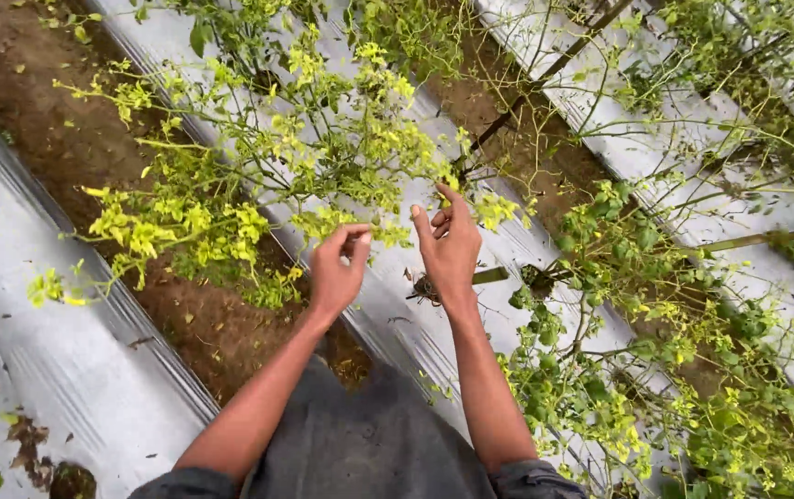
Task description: Harvesting ripe chilies from plants in an agricultural field by hand.
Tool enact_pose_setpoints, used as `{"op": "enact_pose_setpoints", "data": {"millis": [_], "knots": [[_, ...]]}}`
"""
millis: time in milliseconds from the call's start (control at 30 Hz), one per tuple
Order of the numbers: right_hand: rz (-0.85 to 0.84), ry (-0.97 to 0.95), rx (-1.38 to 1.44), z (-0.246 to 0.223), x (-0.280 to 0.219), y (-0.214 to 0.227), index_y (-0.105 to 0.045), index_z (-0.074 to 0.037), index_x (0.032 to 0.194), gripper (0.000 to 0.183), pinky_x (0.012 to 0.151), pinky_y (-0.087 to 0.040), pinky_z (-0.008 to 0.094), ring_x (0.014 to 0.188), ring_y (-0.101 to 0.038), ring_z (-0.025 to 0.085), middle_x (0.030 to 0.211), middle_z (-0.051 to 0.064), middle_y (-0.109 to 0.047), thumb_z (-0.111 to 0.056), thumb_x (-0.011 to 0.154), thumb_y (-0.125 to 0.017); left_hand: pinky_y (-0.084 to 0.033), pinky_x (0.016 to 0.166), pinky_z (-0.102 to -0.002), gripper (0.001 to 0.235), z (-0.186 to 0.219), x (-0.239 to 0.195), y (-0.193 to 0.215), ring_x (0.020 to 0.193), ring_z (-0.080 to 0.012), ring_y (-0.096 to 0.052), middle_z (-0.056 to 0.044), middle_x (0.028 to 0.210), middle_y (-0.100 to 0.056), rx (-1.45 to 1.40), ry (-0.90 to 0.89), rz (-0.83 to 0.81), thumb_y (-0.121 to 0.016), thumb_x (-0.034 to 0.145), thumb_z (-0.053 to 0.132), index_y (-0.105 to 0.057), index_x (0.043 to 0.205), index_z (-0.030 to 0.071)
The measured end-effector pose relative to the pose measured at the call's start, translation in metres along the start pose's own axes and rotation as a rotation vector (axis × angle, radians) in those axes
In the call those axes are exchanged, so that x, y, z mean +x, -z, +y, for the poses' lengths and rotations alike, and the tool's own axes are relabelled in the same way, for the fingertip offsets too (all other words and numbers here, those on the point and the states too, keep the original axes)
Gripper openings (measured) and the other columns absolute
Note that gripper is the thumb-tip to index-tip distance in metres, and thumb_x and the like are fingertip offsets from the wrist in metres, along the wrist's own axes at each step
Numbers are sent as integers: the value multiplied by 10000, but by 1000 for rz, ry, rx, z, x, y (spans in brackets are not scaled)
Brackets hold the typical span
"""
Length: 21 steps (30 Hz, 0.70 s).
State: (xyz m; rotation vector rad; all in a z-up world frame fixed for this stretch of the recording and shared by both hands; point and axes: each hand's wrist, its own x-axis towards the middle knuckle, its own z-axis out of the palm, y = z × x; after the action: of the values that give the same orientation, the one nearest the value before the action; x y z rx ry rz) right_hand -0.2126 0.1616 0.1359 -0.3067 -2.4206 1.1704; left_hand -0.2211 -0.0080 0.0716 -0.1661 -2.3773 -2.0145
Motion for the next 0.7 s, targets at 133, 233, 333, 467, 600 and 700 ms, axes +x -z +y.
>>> {"op": "enact_pose_setpoints", "data": {"millis": [133, 233, 333, 467, 600, 700], "knots": [[31, -117, -115, 8, 17, -17, -708, -5, 1168, 266, 611, -602, 322, 705, -675, 219, 848, 139, -674, -203, 990, -722, -607, 788, -390, 240, 10, 51, -13, 872, -290, -748, -176, 1053, -754, 12, -95, -133, -648, 981, 82, -713, 1212, 69], [99, -154, -176, 31, 6, -19, -722, -35, 1062, 127, 598, -616, 348, 750, -751, 283, 856, 140, -704, -134, 992, -684, -633, 771, -420, 326, 18, 69, -25, 846, -323, -757, -227, 1147, -721, 36, -135, -329, -642, 974, 42, -658, 1299, 38], [151, -263, -159, 33, -3, -14, -707, -16, 1093, 136, 652, -641, 377, 799, -758, 323, 915, 177, -737, -75, 975, -673, -637, 728, -420, 400, 15, 84, -42, 780, -321, -758, -229, 1218, -690, 100, -224, -494, -652, 963, 43, -628, 1361, 65], [-2, -393, -292, 48, -17, -20, -725, -81, 1081, 146, 722, -640, 390, 841, -748, 266, 929, 105, -705, -115, 973, -633, -625, 802, -378, 286, -20, 95, -66, 744, -204, -747, -100, 1120, -727, 319, -291, -739, -626, 990, 104, -695, 1263, 151], [-67, -438, -400, 56, -34, -23, -731, -88, 980, 126, 697, -608, 466, 777, -732, 300, 879, 79, -663, -116, 889, -649, -623, 724, -366, 118, -54, 92, -76, 786, -239, -761, -36, 956, -757, 415, -352, -824, -697, 946, 181, -758, 1046, 190], [-10, -448, -364, 75, -47, -22, -716, -55, 976, 162, 668, -614, 468, 759, -731, 313, 856, 110, -650, -52, 825, -658, -627, 736, -350, 158, -39, 88, -72, 804, -247, -770, -67, 979, -770, 445, -346, -948, -700, 933, 138, -772, 1072, 164]]}}
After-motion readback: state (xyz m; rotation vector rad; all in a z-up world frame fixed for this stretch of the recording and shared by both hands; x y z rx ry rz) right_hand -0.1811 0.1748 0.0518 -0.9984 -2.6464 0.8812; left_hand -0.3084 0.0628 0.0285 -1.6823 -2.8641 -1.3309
